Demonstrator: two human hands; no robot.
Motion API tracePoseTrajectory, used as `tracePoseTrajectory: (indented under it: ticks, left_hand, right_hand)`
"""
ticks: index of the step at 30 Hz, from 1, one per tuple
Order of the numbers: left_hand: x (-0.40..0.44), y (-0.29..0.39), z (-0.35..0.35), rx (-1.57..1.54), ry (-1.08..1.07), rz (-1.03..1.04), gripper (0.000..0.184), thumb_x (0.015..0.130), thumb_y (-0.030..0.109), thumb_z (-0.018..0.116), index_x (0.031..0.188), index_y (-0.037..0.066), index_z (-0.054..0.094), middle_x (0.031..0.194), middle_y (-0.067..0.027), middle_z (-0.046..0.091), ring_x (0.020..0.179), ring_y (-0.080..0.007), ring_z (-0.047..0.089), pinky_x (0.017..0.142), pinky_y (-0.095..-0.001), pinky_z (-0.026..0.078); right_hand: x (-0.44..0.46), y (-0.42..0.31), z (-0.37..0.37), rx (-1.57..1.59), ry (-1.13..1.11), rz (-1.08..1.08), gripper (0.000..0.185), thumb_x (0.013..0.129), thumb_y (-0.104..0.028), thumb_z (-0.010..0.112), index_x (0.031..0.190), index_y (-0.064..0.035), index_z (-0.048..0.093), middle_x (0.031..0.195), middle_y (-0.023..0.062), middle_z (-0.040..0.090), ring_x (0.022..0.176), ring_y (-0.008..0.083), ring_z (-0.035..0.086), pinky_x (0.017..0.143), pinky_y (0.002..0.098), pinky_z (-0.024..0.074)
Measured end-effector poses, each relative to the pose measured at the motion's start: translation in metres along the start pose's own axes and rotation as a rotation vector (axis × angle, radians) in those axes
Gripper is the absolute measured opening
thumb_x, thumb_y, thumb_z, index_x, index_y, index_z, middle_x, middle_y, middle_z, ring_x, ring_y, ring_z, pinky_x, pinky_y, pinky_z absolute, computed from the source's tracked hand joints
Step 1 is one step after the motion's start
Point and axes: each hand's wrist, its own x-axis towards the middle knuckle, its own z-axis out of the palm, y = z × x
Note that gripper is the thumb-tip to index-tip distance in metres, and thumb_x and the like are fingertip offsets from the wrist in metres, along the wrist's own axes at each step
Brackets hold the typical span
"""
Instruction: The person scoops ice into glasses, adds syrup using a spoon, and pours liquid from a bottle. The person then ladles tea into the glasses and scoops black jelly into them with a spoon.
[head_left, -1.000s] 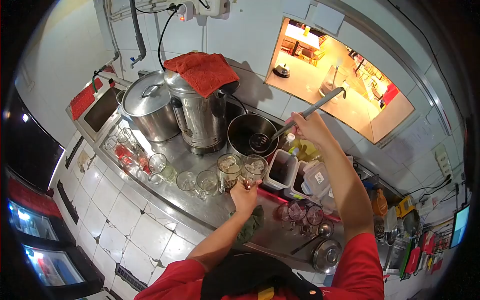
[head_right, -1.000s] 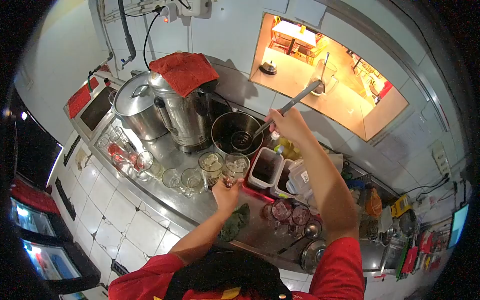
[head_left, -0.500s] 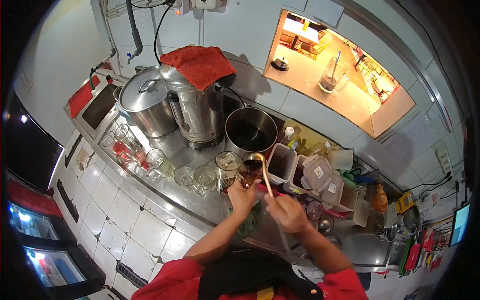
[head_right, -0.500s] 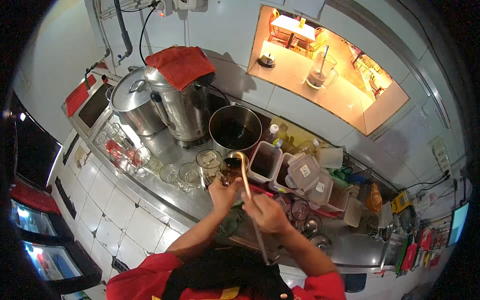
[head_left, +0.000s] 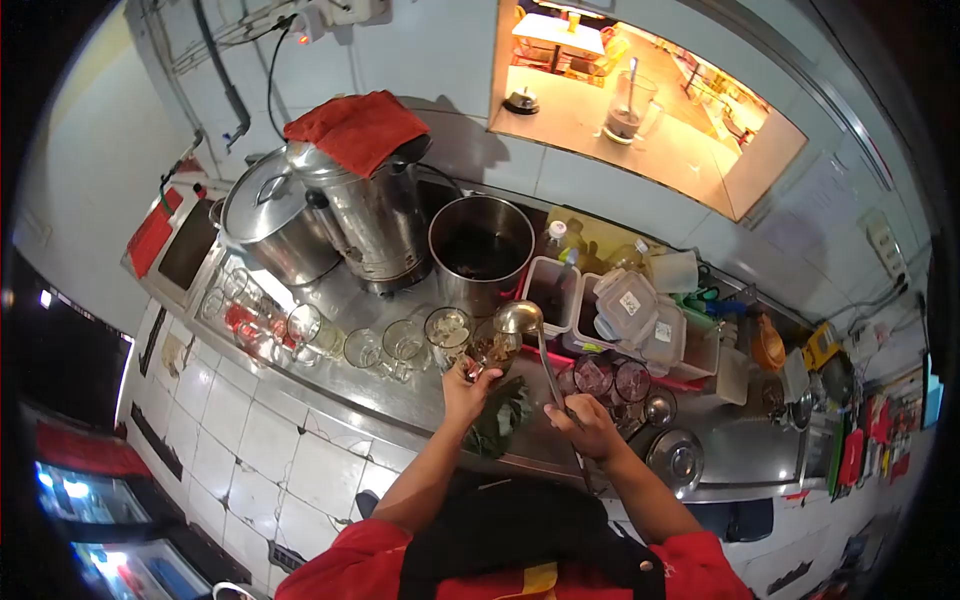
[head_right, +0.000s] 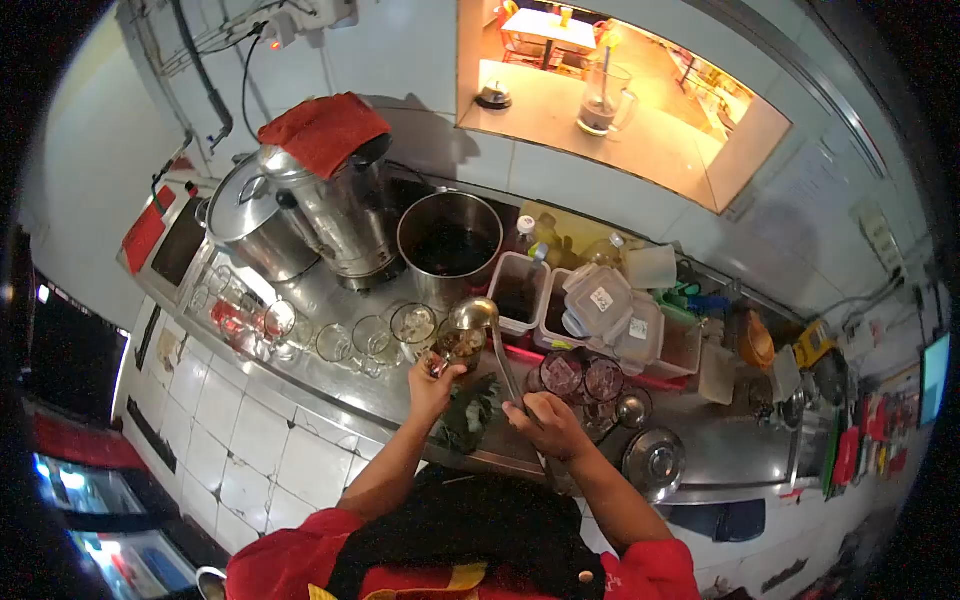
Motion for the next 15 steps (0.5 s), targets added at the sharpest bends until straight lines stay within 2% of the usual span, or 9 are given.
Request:
tracePoseTrajectory:
  ticks: [3,6,8,9,10,11,12,14,15]
  left_hand:
    - [-0.006,-0.001,-0.005,0.114,-0.112,-0.117,0.042,0.080,0.026,0.090,0.097,-0.003,0.065,0.092,-0.0091,0.068,0.088,-0.0178,0.062,0.078,-0.0339,0.052]
    - [-0.009,-0.028,-0.001,-0.143,-0.111,-0.036,0.045,0.086,0.030,0.084,0.106,-0.006,0.064,0.088,-0.0109,0.072,0.083,-0.0229,0.069,0.081,-0.0364,0.056]
    - [-0.006,-0.045,0.000,-0.176,-0.100,-0.119,0.042,0.090,0.017,0.078,0.119,-0.009,0.062,0.109,-0.0169,0.071,0.103,-0.0254,0.068,0.088,-0.0361,0.056]
    - [0.012,-0.037,-0.017,-0.062,-0.471,-0.073,0.067,0.089,0.020,0.079,0.142,-0.007,0.048,0.133,-0.0184,0.062,0.115,-0.0254,0.064,0.099,-0.0423,0.051]
    - [0.028,-0.084,-0.023,-0.145,-0.510,-0.092,0.071,0.091,0.023,0.077,0.148,-0.005,0.045,0.144,-0.0191,0.056,0.125,-0.0275,0.060,0.105,-0.0450,0.049]
    - [0.018,-0.041,-0.020,-0.009,-0.516,-0.148,0.070,0.098,0.031,0.069,0.152,-0.003,0.042,0.149,-0.0190,0.052,0.133,-0.0299,0.055,0.112,-0.0476,0.044]
    - [0.016,-0.061,-0.017,-0.324,-0.378,-0.212,0.039,0.099,0.024,0.070,0.129,-0.001,0.066,0.131,-0.0215,0.066,0.110,-0.0352,0.066,0.096,-0.0443,0.056]
    - [0.000,-0.013,-0.013,0.114,-0.204,-0.259,0.055,0.098,0.029,0.073,0.141,-0.002,0.057,0.141,-0.0221,0.060,0.120,-0.0365,0.060,0.104,-0.0450,0.051]
    - [-0.011,0.055,-0.016,0.209,-0.470,-0.160,0.071,0.096,0.036,0.075,0.150,-0.001,0.047,0.149,-0.0229,0.053,0.129,-0.0374,0.054,0.106,-0.0458,0.048]
  right_hand:
    - [-0.006,-0.013,-0.006,0.332,-0.218,0.446,0.039,0.087,-0.008,0.073,0.125,-0.0104,0.068,0.100,0.0125,0.058,0.087,0.0302,0.062,0.077,0.0399,0.0547]
    - [0.007,-0.014,0.002,0.251,0.103,0.120,0.036,0.092,-0.010,0.070,0.128,-0.0055,0.066,0.100,0.0128,0.060,0.089,0.0302,0.061,0.077,0.0412,0.0519]
    - [0.006,-0.012,0.012,0.403,0.076,0.213,0.044,0.093,-0.007,0.070,0.136,-0.0063,0.060,0.106,0.0111,0.055,0.099,0.0286,0.060,0.085,0.0385,0.0509]
    - [0.016,-0.008,0.019,0.528,0.172,0.210,0.036,0.097,-0.010,0.067,0.133,-0.0070,0.061,0.105,0.0120,0.054,0.099,0.0293,0.060,0.086,0.0377,0.0500]
    - [0.023,-0.003,0.035,1.021,0.163,0.434,0.028,0.101,-0.012,0.063,0.129,-0.0068,0.062,0.105,0.0129,0.054,0.098,0.0304,0.060,0.086,0.0373,0.0500]
    - [0.040,-0.006,0.025,0.622,0.132,0.317,0.022,0.105,-0.014,0.057,0.124,-0.0048,0.062,0.107,0.0139,0.055,0.100,0.0313,0.061,0.086,0.0366,0.0502]
    - [0.057,-0.012,0.013,0.574,0.284,0.254,0.021,0.107,-0.016,0.053,0.120,-0.0029,0.062,0.105,0.0142,0.056,0.099,0.0317,0.061,0.084,0.0390,0.0496]
    - [0.079,0.002,0.026,0.740,0.320,0.238,0.022,0.107,-0.019,0.053,0.119,-0.0004,0.058,0.105,0.0144,0.059,0.099,0.0325,0.060,0.085,0.0397,0.0476]
    - [0.089,0.004,0.022,0.762,0.343,0.227,0.029,0.109,-0.027,0.050,0.120,-0.0005,0.056,0.109,0.0140,0.059,0.102,0.0313,0.060,0.086,0.0381,0.0469]
